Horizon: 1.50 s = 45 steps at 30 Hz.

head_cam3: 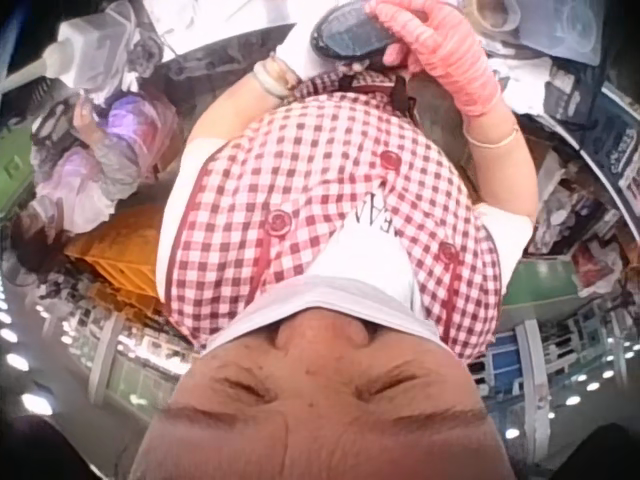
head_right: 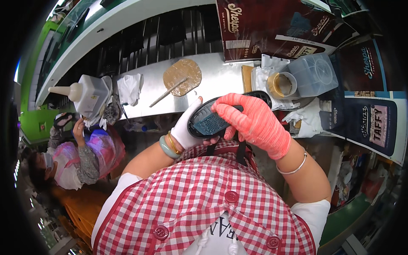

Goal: The person scrubs the soles of black slip-on shoes with a blue scrubbing tool, repeatedly dipping the tool into a small container of liquid. They handle the shoes one at a time, scrubbing the textured sole and then placing them on a green shelf.

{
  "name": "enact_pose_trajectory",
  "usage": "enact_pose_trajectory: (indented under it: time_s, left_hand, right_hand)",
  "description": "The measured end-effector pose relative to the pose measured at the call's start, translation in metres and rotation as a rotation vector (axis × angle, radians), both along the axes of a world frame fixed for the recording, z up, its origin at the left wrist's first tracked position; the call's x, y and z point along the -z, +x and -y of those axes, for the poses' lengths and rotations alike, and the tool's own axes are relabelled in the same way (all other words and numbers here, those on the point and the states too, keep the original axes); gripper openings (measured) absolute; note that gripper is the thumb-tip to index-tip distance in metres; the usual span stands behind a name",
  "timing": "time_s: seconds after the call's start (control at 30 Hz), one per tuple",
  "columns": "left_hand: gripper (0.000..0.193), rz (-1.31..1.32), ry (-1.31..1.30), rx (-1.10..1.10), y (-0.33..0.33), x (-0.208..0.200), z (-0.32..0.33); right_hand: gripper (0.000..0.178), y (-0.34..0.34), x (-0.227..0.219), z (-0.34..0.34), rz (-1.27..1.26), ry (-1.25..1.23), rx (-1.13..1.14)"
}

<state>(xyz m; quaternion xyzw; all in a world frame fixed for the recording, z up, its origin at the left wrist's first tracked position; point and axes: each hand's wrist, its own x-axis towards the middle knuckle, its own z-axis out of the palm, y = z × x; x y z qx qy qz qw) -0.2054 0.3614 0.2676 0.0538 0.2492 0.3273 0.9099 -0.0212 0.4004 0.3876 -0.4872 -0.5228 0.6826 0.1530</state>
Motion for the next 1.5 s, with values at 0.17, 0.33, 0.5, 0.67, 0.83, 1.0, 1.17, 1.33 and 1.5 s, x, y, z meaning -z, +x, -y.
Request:
enact_pose_trajectory:
  time_s: [0.17,0.33,0.5,0.67,0.83,1.0,1.17,1.33,1.5]
  left_hand:
    - [0.057,0.045,-0.013,0.173,-0.015,0.022,-0.011]
    - [0.055,-0.023,-0.153,0.252,-0.024,0.027,-0.021]
    - [0.053,0.059,-0.191,0.343,-0.036,0.027,-0.032]
    - [0.048,-0.176,-0.169,0.281,-0.039,0.026,-0.036]
    - [0.047,-0.150,-0.179,0.278,-0.049,0.042,-0.040]
    - [0.053,-0.208,-0.236,0.290,-0.047,0.027,-0.044]
    - [0.060,-0.172,-0.221,0.298,-0.051,0.025,-0.044]
    - [0.055,-0.071,-0.108,0.351,-0.057,0.029,-0.041]
    - [0.056,-0.016,0.005,0.395,-0.050,0.026,-0.041]
  right_hand:
    - [0.027,-0.015,0.010,-0.016,0.007,-0.051,-0.074]
    - [0.025,-0.018,0.021,-0.024,0.040,-0.057,-0.104]
    - [0.026,-0.009,0.024,-0.034,0.087,-0.065,-0.142]
    - [0.025,-0.001,0.023,-0.037,0.111,-0.052,-0.147]
    - [0.023,0.006,0.017,-0.040,0.140,-0.044,-0.168]
    - [0.020,0.019,0.016,-0.040,0.160,-0.021,-0.177]
    - [0.019,0.043,0.022,-0.036,0.189,-0.016,-0.103]
    - [0.018,0.034,0.013,-0.025,0.103,0.086,0.078]
    - [0.021,-0.003,0.040,-0.010,-0.252,0.575,-0.160]
